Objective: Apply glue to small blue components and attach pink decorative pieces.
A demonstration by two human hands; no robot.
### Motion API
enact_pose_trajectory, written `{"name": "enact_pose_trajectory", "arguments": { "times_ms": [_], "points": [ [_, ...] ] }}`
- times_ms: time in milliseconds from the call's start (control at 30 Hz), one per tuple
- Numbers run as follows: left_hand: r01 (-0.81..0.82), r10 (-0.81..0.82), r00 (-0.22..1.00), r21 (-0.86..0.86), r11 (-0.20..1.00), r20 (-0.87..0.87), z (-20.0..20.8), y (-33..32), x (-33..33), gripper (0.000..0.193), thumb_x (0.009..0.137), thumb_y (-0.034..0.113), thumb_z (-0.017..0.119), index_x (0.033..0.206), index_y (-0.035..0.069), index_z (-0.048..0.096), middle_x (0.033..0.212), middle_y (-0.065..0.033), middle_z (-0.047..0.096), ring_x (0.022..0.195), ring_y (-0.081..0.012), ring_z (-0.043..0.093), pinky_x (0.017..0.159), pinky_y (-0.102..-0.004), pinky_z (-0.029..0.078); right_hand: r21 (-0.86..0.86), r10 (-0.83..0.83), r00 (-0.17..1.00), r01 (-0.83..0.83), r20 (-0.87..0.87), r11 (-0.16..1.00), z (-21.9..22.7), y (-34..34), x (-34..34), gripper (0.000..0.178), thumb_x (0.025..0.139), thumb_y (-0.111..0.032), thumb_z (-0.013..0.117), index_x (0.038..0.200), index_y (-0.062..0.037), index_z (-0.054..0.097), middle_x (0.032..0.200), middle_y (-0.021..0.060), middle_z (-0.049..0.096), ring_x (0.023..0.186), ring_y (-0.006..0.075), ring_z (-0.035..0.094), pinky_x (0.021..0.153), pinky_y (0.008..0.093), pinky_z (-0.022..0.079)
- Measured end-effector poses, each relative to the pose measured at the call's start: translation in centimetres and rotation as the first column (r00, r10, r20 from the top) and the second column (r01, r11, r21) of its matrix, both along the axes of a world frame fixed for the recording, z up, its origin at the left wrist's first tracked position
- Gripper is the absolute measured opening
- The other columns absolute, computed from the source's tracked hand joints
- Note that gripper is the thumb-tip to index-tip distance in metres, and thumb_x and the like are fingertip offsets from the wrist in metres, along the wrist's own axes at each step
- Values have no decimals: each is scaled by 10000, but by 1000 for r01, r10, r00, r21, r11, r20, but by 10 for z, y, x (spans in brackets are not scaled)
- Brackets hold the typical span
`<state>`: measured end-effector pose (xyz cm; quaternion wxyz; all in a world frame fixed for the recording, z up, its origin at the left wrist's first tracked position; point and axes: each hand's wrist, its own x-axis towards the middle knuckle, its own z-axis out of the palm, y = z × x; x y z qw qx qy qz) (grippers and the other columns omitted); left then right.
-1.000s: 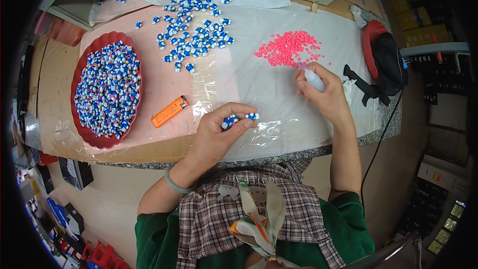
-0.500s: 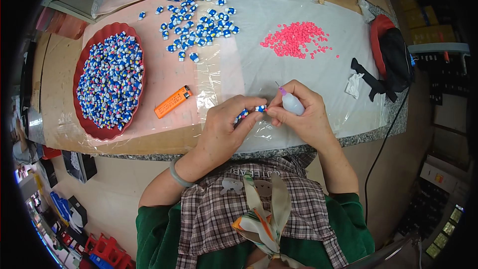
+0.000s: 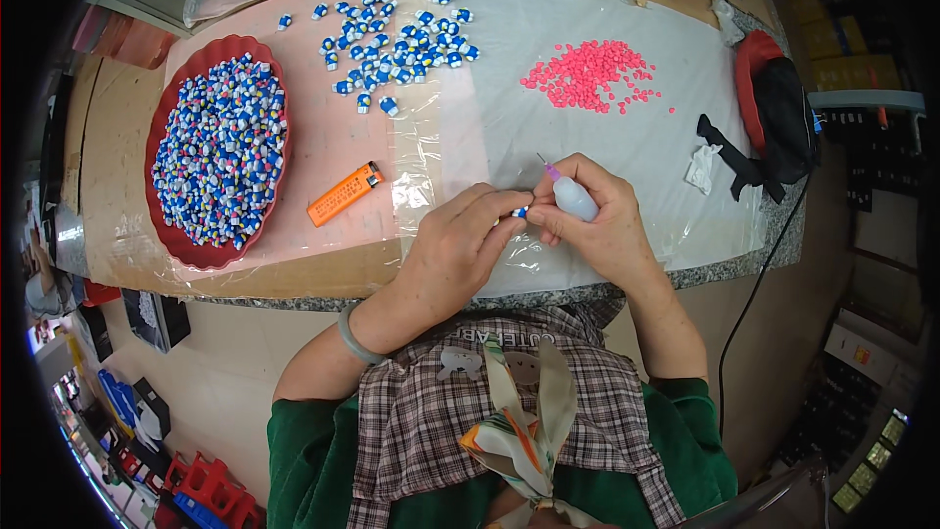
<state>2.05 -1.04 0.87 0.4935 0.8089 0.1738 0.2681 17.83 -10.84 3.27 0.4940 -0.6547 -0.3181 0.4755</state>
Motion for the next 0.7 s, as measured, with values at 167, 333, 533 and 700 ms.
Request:
{"name": "enact_pose_trajectory", "arguments": {
  "times_ms": [167,333,533,700],
  "points": [
    [5,-5,1000,-25,1000,-5,-1,1,0,233,824,-4,672,1052,27,642,899,-137,664,766,-256,649,659,-297,507,60,10,983,-21,184,998,-5,-2,-2,208,800,13,715,933,-29,560,772,22,624,630,63,584,546,212,486],
    [8,-9,1000,-88,996,-11,-2,4,0,235,839,25,670,1072,26,644,896,-131,665,775,-231,653,666,-286,503,83,-34,986,20,162,996,-6,-1,-2,241,799,10,718,956,-39,542,786,22,625,623,56,579,526,196,473],
    [3,-39,997,-466,885,-67,0,9,-4,202,921,115,614,1098,17,630,912,-75,676,657,-90,534,568,-220,426,134,-78,995,69,64,989,-7,7,-9,252,798,24,707,963,-45,530,756,13,587,594,56,555,499,191,443],
    [115,8,992,-906,408,129,14,37,-24,186,945,91,552,1117,25,580,932,-111,669,597,-42,425,483,-188,304,150,-200,980,196,13,969,-6,3,-1,129,856,-2,616,938,-38,524,701,23,561,547,75,518,476,205,386]
  ]
}}
